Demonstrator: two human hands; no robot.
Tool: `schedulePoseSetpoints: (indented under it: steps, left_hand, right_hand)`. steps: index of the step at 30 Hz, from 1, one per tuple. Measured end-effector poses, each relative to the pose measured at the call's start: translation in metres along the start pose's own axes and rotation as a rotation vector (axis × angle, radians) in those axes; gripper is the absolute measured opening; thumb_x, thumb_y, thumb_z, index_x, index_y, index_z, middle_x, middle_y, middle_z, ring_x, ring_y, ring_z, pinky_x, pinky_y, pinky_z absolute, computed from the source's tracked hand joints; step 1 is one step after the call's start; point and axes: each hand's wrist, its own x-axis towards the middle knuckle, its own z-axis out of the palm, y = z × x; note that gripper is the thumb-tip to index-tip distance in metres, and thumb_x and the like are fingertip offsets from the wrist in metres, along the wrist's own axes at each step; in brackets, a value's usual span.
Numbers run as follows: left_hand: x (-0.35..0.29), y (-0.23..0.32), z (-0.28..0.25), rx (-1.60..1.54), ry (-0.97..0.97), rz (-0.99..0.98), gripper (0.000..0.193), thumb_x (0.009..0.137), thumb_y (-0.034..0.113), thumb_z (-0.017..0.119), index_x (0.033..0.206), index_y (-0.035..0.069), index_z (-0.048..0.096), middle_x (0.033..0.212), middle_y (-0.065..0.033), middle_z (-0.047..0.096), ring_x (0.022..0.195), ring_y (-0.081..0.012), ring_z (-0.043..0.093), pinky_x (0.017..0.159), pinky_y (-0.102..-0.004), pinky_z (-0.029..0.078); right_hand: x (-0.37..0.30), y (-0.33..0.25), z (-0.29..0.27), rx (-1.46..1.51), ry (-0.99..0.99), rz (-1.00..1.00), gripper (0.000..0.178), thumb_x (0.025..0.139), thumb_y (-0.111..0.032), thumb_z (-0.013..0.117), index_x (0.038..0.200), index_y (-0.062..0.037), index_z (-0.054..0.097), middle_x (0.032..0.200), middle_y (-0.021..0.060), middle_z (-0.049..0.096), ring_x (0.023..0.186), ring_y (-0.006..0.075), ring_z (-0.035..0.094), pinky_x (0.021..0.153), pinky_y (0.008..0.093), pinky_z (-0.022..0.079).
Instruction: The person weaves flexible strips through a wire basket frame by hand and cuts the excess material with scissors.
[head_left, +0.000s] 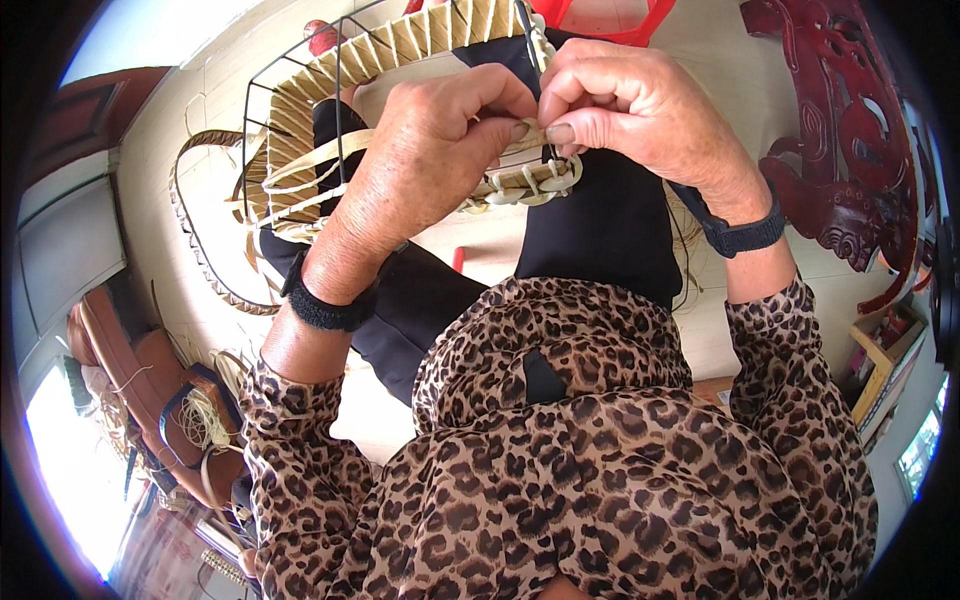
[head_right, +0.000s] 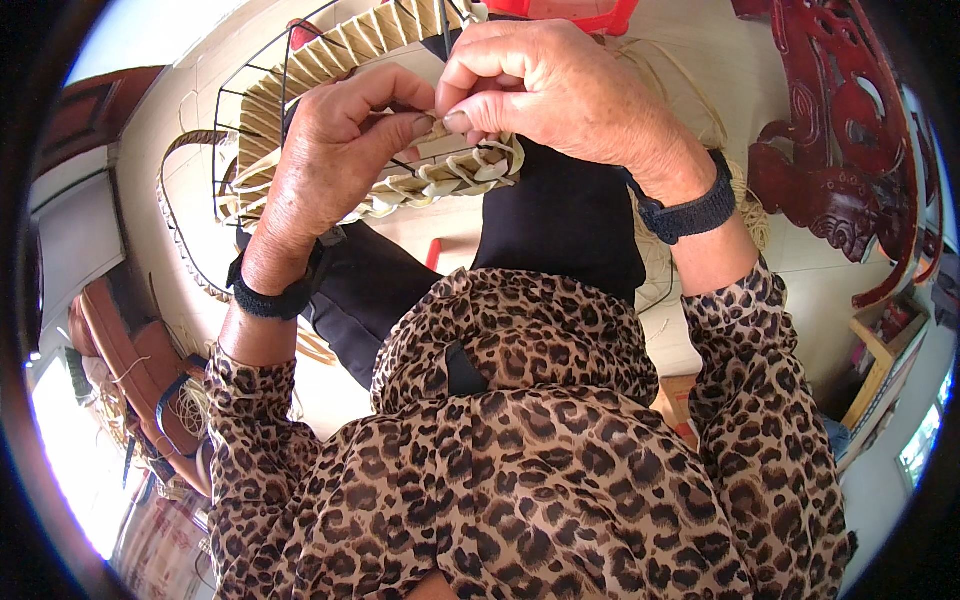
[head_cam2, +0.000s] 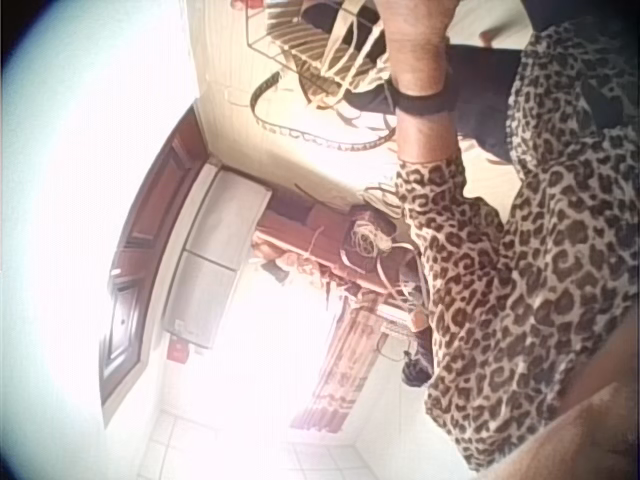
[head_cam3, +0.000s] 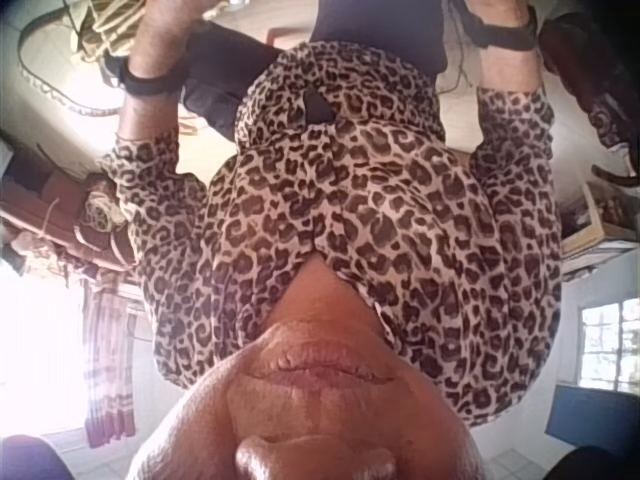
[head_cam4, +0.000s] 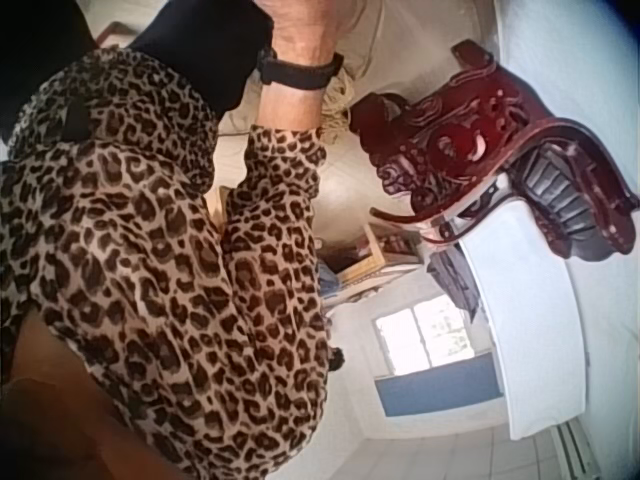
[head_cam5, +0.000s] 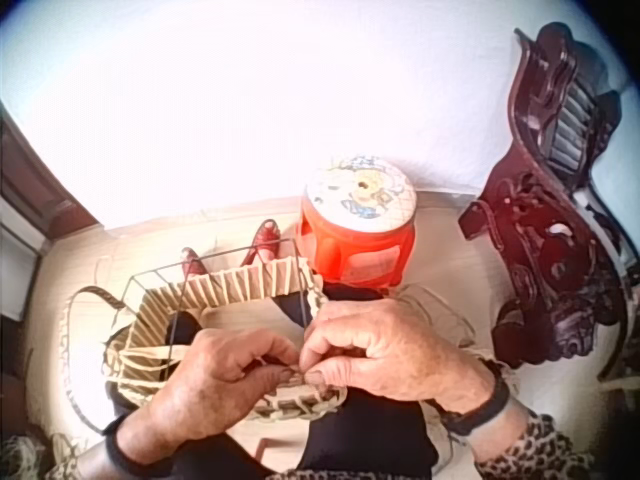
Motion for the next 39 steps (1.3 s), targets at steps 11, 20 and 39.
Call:
schedulePoseSetpoints:
  steps: [11, 20, 39]
  left_hand:
    - [-0.002, 0.0, 0.002, 0.125, 0.102, 0.165, 0.009, 0.072, 0.001, 0.058, 0.08, 0.002, 0.055, 0.068, -0.0065, 0.058, 0.06, -0.016, 0.058, 0.055, -0.025, 0.045]
    - [-0.005, -0.001, 0.016, 0.342, 0.256, 0.363, 0.011, 0.072, 0.001, 0.058, 0.082, 0.006, 0.054, 0.071, -0.0072, 0.057, 0.066, -0.0228, 0.057, 0.058, -0.0277, 0.043]
    - [-0.008, 0.005, 0.01, 0.198, 0.178, 0.109, 0.01, 0.071, 0.011, 0.063, 0.073, 0.002, 0.059, 0.072, -0.0058, 0.06, 0.062, -0.0172, 0.057, 0.066, -0.0246, 0.041]
  right_hand:
    - [0.003, -0.022, 0.005, 0.195, 0.048, 0.294, 0.011, 0.08, -0.011, 0.051, 0.075, -0.0014, 0.05, 0.07, 0.0006, 0.05, 0.062, 0.007, 0.053, 0.055, 0.0195, 0.044]
    - [0.008, -0.027, 0.004, 0.12, 0.028, 0.34, 0.005, 0.075, -0.006, 0.052, 0.073, -0.0016, 0.052, 0.064, 0.0008, 0.051, 0.057, 0.0067, 0.052, 0.049, 0.0185, 0.043]
    - [0.003, -0.026, 0.013, -0.007, 0.143, 0.336, 0.011, 0.081, -0.002, 0.048, 0.084, 0.0026, 0.058, 0.069, 0.0011, 0.052, 0.058, 0.0074, 0.053, 0.051, 0.0187, 0.046]
